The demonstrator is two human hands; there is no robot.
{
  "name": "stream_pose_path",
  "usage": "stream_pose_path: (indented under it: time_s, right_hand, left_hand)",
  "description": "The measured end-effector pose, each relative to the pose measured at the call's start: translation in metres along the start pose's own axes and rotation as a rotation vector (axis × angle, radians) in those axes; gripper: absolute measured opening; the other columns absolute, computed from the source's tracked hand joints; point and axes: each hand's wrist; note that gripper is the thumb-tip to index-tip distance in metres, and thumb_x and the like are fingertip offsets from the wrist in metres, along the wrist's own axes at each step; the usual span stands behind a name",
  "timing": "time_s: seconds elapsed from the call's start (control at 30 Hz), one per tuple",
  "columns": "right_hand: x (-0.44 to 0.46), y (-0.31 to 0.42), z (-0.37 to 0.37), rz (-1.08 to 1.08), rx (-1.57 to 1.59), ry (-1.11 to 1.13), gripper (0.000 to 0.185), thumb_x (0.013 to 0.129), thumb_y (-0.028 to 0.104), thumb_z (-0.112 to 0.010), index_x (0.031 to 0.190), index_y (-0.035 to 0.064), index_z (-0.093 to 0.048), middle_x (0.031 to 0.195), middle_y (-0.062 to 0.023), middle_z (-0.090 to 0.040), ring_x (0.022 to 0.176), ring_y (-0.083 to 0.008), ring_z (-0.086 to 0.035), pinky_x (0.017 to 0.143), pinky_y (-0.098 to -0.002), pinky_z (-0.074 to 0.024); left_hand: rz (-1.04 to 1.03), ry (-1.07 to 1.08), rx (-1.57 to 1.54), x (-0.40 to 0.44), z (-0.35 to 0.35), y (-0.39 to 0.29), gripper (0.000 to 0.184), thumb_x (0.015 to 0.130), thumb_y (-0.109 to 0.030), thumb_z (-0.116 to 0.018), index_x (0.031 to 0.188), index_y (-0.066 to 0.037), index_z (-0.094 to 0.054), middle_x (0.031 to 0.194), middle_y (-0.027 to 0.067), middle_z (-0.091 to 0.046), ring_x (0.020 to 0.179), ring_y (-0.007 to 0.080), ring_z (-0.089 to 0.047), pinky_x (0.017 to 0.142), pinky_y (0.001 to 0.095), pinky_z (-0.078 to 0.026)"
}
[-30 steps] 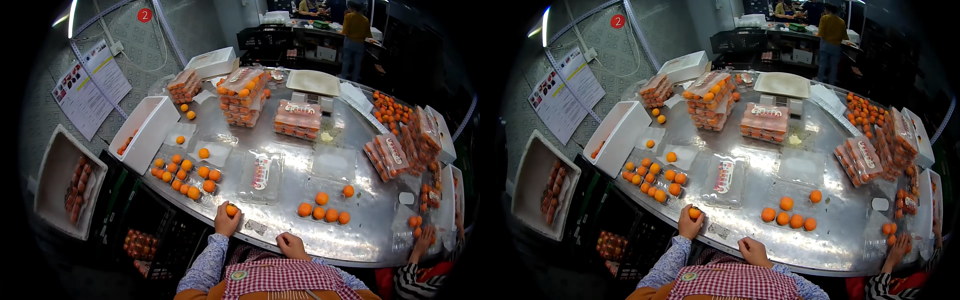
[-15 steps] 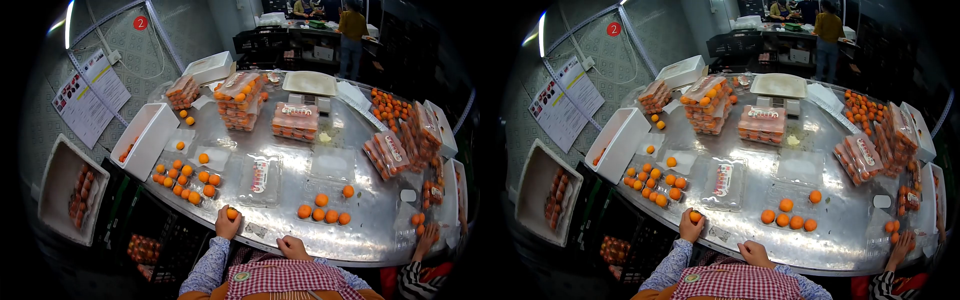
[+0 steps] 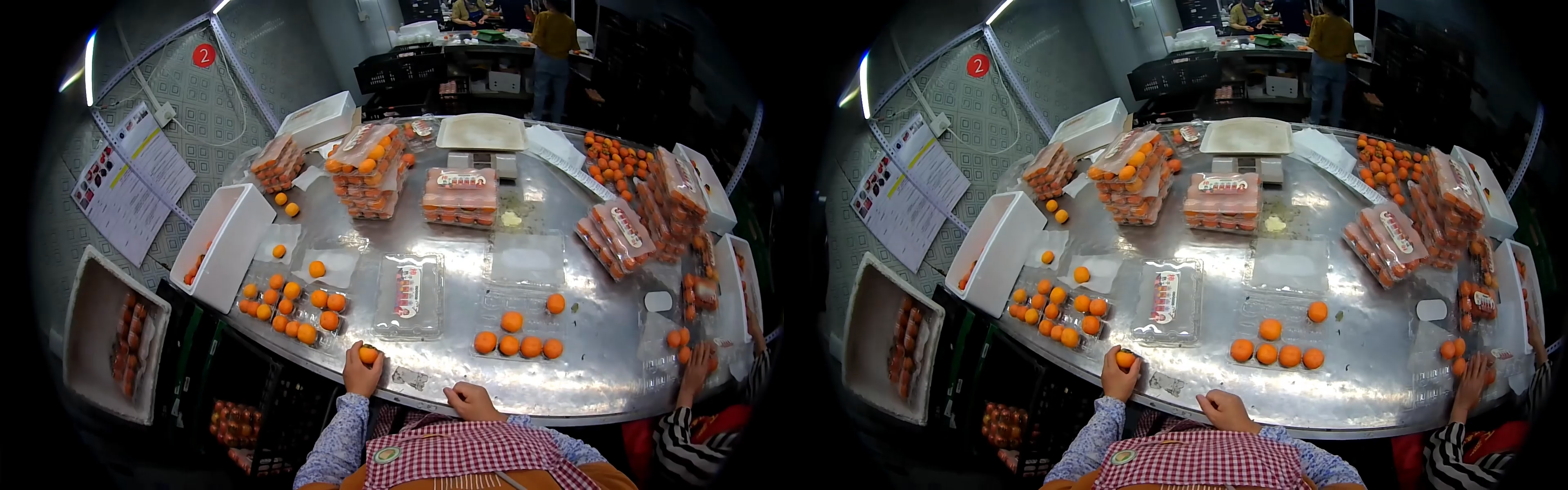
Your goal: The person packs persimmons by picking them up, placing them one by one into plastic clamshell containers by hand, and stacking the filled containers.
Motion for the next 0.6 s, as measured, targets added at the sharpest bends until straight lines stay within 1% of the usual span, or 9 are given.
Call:
stream_pose_path:
  time_s: [0.33, 0.43, 0.6]
  right_hand:
    - [0.001, 0.0017, -0.0037, 0.037, -0.021, -0.042, 0.034, 0.092, 0.025, -0.062, 0.069, -0.0001, -0.055, 0.061, -0.015, -0.049, 0.052, -0.0276, -0.047, 0.052, -0.0387, -0.0384]
    - [0.0018, 0.005, -0.0015, 0.05, -0.031, -0.03, 0.035, 0.091, 0.024, -0.062, 0.067, 0.0001, -0.054, 0.06, -0.0152, -0.048, 0.052, -0.0278, -0.047, 0.052, -0.039, -0.0378]
    - [0.0017, 0.0014, -0.0042, 0.064, -0.029, -0.058, 0.034, 0.09, 0.023, -0.063, 0.067, -0.0002, -0.055, 0.061, -0.0151, -0.05, 0.052, -0.0279, -0.049, 0.051, -0.0387, -0.0382]
  left_hand:
    - [-0.039, -0.015, -0.016, 0.0001, -0.0002, 0.0027, 0.056, 0.078, -0.028, -0.075, 0.123, -0.003, -0.051, 0.11, 0.0192, -0.058, 0.097, 0.0384, -0.061, 0.083, 0.0423, -0.051]
    - [-0.001, 0.004, -0.038, 0.0001, 0.0028, -0.0025, 0.056, 0.078, -0.023, -0.076, 0.122, -0.002, -0.051, 0.113, 0.0198, -0.058, 0.101, 0.0372, -0.06, 0.087, 0.0404, -0.049]
    - [-0.005, 0.006, -0.043, -0.0001, 0.0028, -0.0032, 0.055, 0.078, -0.022, -0.076, 0.122, -0.002, -0.051, 0.113, 0.0194, -0.058, 0.101, 0.0368, -0.06, 0.087, 0.0402, -0.049]
Point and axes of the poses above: each hand's wrist, its own x-axis towards the middle knuckle, its own z-axis out of the back of the hand, y = z × x
